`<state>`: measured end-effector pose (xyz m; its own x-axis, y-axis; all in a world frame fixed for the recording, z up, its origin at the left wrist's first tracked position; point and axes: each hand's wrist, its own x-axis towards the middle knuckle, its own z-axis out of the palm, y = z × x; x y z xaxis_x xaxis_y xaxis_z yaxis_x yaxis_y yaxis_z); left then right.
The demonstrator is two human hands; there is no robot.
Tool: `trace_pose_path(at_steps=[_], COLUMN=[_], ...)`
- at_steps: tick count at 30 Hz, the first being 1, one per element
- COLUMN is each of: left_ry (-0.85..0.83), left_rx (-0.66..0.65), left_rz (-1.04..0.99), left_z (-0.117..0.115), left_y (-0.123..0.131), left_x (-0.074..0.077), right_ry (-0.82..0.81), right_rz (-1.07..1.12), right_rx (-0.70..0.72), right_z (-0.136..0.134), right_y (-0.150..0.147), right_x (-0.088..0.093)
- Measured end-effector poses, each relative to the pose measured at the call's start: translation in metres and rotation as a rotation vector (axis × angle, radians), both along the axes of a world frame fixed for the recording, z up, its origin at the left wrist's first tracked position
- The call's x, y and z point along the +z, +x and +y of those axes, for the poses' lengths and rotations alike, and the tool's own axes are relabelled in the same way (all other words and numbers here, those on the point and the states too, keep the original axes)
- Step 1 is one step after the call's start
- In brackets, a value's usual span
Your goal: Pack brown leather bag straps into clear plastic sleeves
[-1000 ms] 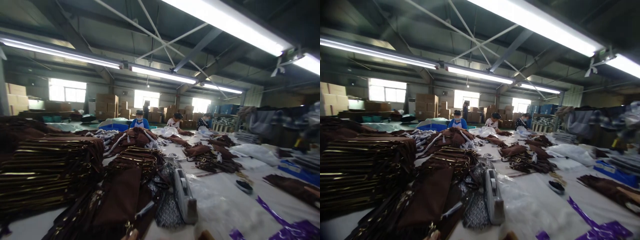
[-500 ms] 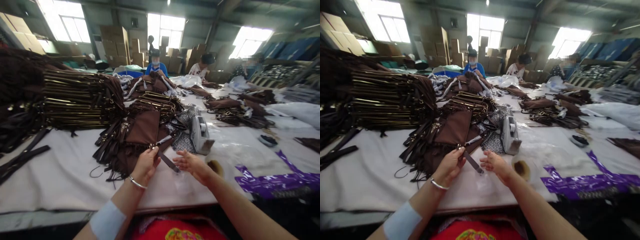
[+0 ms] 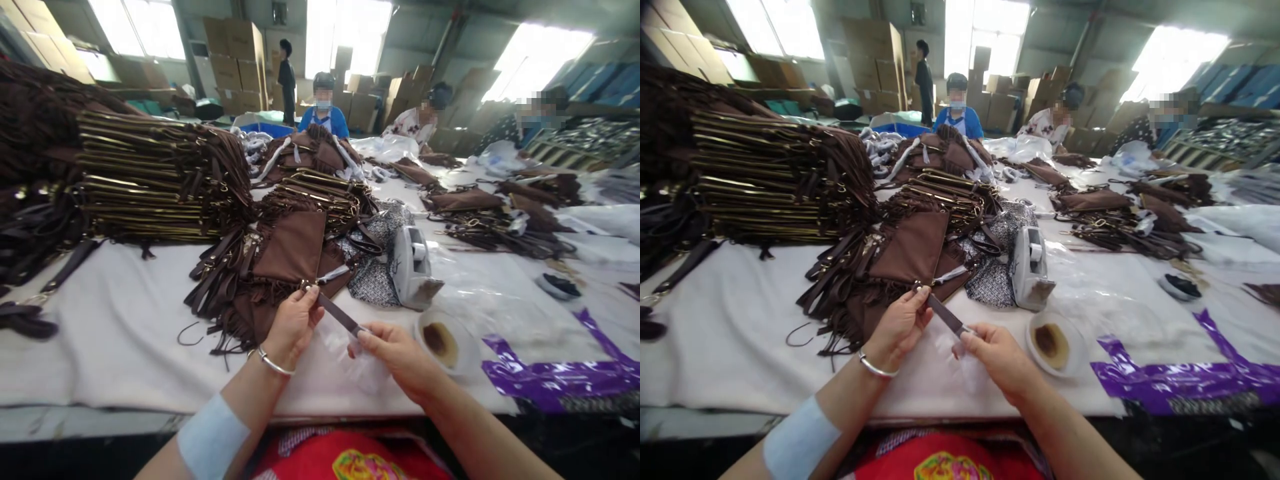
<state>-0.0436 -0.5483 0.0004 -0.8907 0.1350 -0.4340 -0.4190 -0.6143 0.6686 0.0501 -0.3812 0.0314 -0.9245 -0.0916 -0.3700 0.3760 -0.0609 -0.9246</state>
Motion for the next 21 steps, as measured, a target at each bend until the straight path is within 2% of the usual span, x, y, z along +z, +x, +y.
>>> trace_pose_path(at_steps=[7, 10, 15, 18, 21], left_ry=[-0.019, -0.084, -0.280, -0.281, -0.221], left_rx=[-0.017, -0.031, -0.024, -0.100, -0.172], left_rz=[0.059, 0.099, 0.216, 0.263, 0.228], left_z=[0.004, 0.002, -0.001, 0.001, -0.001], left_y=[0.003, 0.004, 0.006, 0.009, 0.010], left_x=[-0.008, -0.009, -0.004, -0.004, -0.005], right_ry=[-0.178, -0.211, -0.128, -0.068, -0.068], right_rz=[-0.018, -0.044, -0.097, -0.096, -0.081], right_rx=[-0.030, -0.081, -0.044, -0.063, -0.099], right_z=[-0.013, -0.017, -0.024, -0.029, -0.033], right_y=[-0.006, -0.009, -0.012, -0.019, -0.030], right_x=[-0.002, -0.003, -0.003, -0.006, -0.008])
